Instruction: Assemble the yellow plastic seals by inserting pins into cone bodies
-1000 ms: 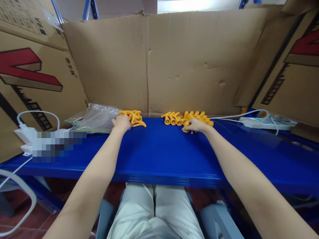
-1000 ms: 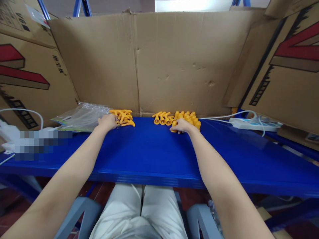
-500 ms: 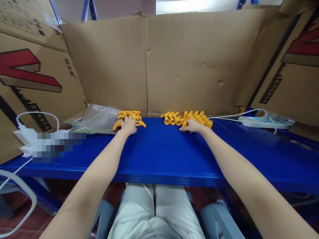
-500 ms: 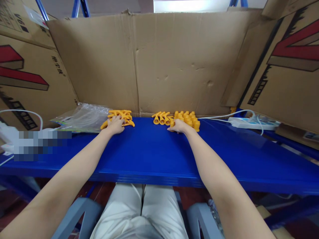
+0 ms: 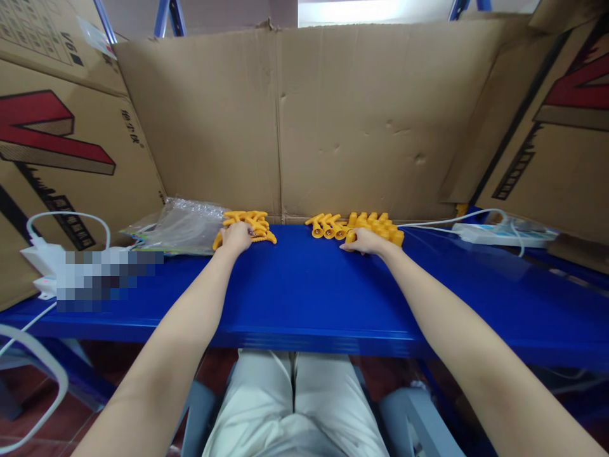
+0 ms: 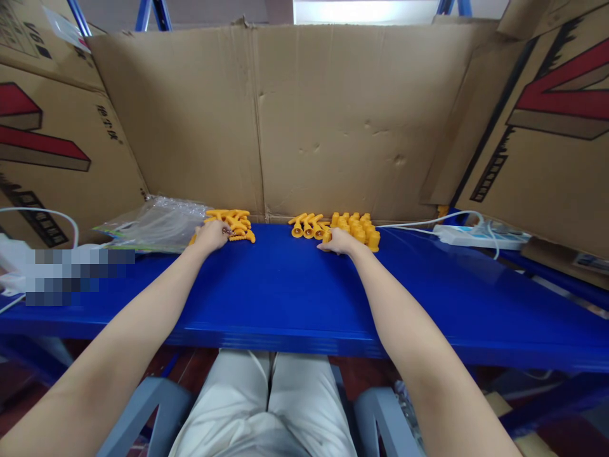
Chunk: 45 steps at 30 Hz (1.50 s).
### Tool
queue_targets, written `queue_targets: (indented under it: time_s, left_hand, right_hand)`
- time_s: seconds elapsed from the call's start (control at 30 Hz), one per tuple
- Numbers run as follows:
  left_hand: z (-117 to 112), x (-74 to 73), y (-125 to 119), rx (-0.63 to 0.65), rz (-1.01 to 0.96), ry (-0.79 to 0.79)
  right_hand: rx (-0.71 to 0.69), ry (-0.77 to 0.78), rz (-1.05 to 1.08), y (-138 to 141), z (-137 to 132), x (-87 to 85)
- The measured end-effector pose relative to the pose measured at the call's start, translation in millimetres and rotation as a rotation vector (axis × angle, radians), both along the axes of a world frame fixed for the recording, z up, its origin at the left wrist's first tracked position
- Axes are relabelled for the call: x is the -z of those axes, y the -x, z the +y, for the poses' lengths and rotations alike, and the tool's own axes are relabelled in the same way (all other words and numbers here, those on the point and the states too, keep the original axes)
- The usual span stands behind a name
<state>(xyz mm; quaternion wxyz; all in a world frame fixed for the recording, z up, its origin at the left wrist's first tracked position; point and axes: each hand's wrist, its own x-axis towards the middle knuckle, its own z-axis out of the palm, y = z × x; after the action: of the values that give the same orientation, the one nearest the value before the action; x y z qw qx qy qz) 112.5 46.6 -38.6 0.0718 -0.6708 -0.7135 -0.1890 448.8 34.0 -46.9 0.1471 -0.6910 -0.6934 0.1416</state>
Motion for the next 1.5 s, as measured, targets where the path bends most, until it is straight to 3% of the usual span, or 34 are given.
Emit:
queue_targets:
  time_s: [0.2,0.33,0.43,0.7,0.83,1.17,1.5]
  left_hand:
    - [-16,-19.9,-5,-0.078,-0.159,-0.256]
    - [-22,-24.5,-15,0.099,-0.196,-0.504]
    - [-23,-22.3,-24,0.238,-0.158,-0.578]
    - [-29,-14.6,-46,0.430,0.148,-0.425]
    - [-32,-5.9,-58,0.504,0.346,-0.293]
    - [-42,3.5,-80,0.469,0.565,-0.171]
    - [-37,9.3,-84,0.477,0.590,-0.171]
  right_hand:
    - [0.001,-0.006,-0.012,0,-1,-0.3]
    - [-0.009,-0.001,-0.017,2,-2,-2.7]
    - [-0.028,-0.028,-0.087,4,-2,-4.1]
    - [-0.024,-0.227,-0.303,20,-9,-6.4]
    - [-0.112,-0.311,-0.314,34,-17,-10.5]
    - [-0.394,-0.455,-0.295,63,-24,-3.9]
    - [-0.481,-0.456,-0.133,60,-12,6.1]
